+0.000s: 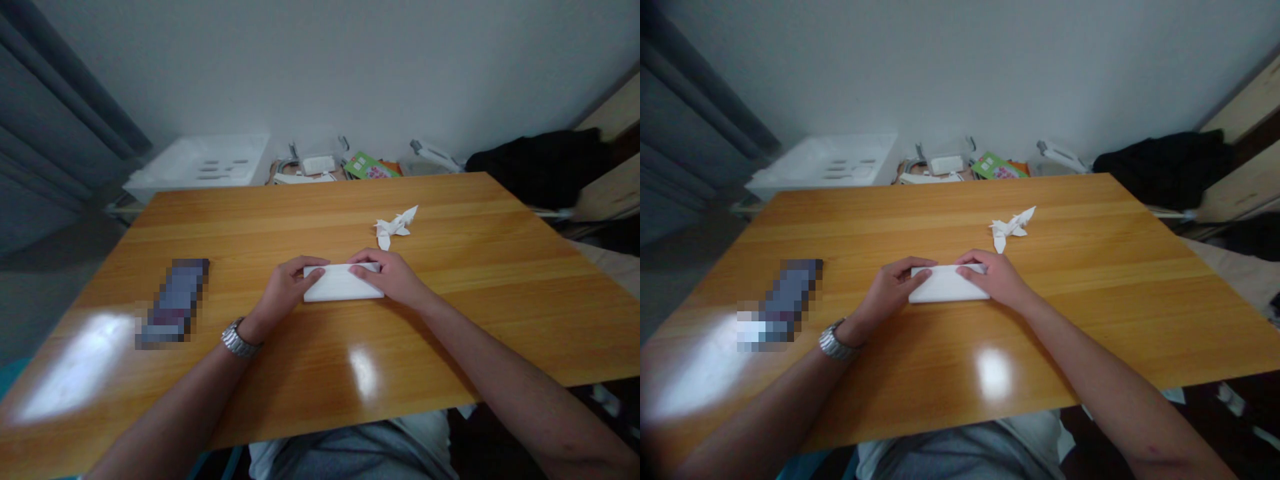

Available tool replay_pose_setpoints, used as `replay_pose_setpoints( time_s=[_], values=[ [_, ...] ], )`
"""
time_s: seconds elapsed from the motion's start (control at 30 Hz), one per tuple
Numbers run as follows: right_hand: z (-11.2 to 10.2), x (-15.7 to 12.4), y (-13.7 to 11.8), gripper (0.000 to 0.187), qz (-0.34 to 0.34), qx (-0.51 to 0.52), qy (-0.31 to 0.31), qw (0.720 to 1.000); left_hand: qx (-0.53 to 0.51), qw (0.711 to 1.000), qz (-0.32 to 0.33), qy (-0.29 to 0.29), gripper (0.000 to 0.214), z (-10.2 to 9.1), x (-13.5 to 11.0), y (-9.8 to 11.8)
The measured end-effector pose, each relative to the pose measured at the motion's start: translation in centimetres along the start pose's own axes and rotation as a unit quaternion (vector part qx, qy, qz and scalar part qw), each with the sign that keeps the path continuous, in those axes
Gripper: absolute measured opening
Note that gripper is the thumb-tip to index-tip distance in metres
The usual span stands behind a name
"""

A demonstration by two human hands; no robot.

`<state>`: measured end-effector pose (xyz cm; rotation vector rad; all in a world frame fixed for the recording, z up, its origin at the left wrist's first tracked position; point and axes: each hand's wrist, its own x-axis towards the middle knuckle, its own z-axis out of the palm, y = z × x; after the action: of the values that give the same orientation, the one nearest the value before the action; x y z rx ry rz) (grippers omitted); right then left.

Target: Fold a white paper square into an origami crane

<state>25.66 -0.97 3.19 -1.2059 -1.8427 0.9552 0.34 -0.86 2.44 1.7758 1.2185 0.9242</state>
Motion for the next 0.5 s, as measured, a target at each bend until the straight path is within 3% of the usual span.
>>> replay_pose_setpoints(
  time_s=[0.5],
  values=[
    [-0.05, -0.04, -0.16, 0.019, 0.003, 0.004, -0.001, 1.0, 0.012, 0.999, 0.041, -0.026, 0.028, -0.31, 0.01, -0.01]
  ],
)
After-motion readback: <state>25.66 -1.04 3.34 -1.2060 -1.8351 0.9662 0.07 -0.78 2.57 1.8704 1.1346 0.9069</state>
